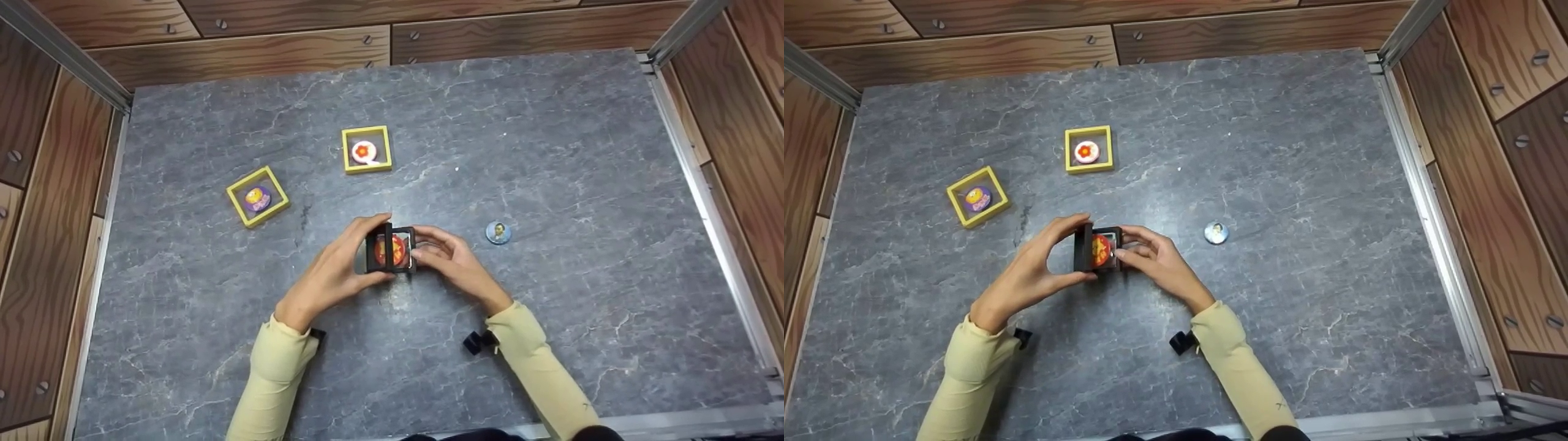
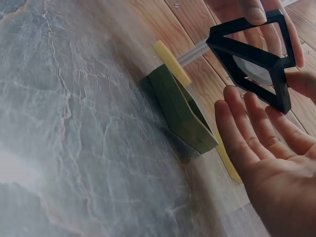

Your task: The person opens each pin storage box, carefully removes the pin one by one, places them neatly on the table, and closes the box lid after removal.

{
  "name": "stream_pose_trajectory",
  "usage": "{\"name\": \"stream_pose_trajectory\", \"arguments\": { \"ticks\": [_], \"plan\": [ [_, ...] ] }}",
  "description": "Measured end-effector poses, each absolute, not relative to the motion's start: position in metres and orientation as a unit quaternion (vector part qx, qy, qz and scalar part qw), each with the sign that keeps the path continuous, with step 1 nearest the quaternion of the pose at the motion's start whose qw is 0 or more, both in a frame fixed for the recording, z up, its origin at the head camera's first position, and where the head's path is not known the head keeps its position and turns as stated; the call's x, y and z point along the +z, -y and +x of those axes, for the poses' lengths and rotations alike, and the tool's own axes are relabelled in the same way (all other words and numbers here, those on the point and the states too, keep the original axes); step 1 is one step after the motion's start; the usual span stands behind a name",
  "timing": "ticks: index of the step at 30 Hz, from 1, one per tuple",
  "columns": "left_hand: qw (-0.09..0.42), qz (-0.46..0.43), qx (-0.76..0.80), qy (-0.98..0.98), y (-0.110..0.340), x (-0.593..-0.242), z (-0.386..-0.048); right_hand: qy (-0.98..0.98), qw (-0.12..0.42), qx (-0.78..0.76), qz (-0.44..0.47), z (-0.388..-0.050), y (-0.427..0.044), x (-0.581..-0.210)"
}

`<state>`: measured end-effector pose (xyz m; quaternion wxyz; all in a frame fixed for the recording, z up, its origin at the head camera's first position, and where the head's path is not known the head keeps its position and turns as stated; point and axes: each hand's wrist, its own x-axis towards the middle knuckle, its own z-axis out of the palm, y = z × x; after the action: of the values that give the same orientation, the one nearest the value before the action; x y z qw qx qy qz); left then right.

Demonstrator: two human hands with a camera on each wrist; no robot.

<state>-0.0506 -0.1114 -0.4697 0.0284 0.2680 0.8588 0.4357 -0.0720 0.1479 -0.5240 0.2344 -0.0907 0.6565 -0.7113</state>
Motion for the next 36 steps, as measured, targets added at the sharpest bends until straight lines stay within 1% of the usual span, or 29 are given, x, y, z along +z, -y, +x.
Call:
{"name": "stream_pose_trajectory", "arguments": {
  "ticks": [13, 19, 23, 25, 27, 31, 33, 36],
  "plan": [
    [-0.001, 0.247, 0.458, -0.854, 0.116, -0.465, -0.048, -0.679, 0.204, -0.7, -0.082, -0.073, -0.148, -0.528],
    [0.01, 0.242, 0.469, -0.849, 0.117, -0.466, -0.047, -0.693, 0.206, -0.687, -0.079, -0.072, -0.15, -0.528],
    [0.014, 0.238, 0.479, -0.845, 0.117, -0.468, -0.047, -0.698, 0.194, -0.685, -0.083, -0.072, -0.149, -0.525],
    [0.014, 0.236, 0.482, -0.844, 0.116, -0.469, -0.047, -0.703, 0.173, -0.684, -0.09, -0.072, -0.147, -0.523],
    [0.014, 0.235, 0.482, -0.844, 0.116, -0.471, -0.047, -0.721, 0.138, -0.671, -0.106, -0.071, -0.146, -0.519],
    [0.011, 0.235, 0.477, -0.847, 0.113, -0.472, -0.047, -0.79, 0.04, -0.591, -0.154, -0.068, -0.142, -0.511],
    [0.011, 0.235, 0.475, -0.848, 0.112, -0.473, -0.047, -0.818, 0.0, -0.548, -0.177, -0.067, -0.14, -0.506],
    [0.013, 0.235, 0.478, -0.846, 0.111, -0.475, -0.047, -0.831, -0.027, -0.514, -0.211, -0.066, -0.137, -0.501]
  ]
}}
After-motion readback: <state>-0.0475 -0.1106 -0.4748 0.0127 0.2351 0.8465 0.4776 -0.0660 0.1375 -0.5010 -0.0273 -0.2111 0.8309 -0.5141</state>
